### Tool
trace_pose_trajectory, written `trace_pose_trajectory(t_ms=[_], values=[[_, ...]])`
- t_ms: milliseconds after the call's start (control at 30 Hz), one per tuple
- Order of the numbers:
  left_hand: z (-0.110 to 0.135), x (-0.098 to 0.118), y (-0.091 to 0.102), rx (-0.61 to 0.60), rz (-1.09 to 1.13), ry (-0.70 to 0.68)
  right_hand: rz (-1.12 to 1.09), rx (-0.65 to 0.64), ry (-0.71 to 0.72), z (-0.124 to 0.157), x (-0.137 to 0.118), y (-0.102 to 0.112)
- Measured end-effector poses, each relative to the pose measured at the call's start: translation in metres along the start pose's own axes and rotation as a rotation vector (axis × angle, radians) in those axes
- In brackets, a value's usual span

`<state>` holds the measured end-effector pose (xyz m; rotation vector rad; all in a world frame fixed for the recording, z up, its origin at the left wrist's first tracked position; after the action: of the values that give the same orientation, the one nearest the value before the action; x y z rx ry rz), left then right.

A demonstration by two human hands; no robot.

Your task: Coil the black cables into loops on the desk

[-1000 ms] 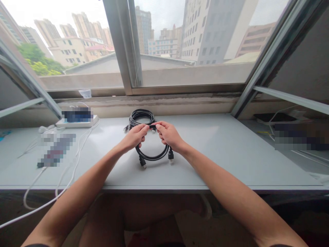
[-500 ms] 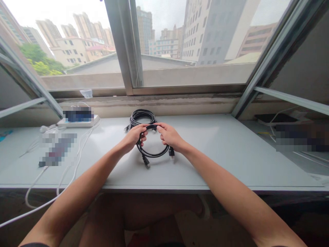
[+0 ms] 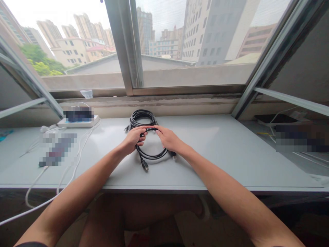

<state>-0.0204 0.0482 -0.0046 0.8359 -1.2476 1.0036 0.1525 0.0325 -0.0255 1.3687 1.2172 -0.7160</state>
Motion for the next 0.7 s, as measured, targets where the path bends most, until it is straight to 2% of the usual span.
trace_pose_trajectory(t_ms=[167, 300, 400, 600, 700], values=[[-0.001, 0.0, -0.001, 0.011, -0.04, -0.034, 0.129, 0.008, -0.007, -0.001, -0.001, 0.003], [-0.004, -0.004, 0.001, 0.021, -0.191, -0.054, 0.261, 0.048, 0.089, -0.007, 0.006, 0.017], [-0.006, -0.006, 0.002, 0.02, -0.28, -0.069, 0.316, 0.082, 0.085, -0.015, 0.021, 0.039], [-0.007, -0.008, 0.002, -0.029, -0.467, -0.123, 0.447, 0.268, -0.113, -0.029, 0.059, 0.095], [-0.008, -0.01, 0.002, -0.053, -0.542, -0.172, 0.512, 0.377, -0.113, -0.031, 0.071, 0.115]])
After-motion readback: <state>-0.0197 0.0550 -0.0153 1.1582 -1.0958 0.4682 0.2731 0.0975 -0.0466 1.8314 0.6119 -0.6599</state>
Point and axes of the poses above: each hand's wrist, its own z-axis away from the middle knuckle, its own y-axis out of the back of the hand, x = y × z, the point moved 4 cm from there along -z, towards the middle knuckle, and after that the axes turned 8 degrees about -z, right-handed, at the moved point
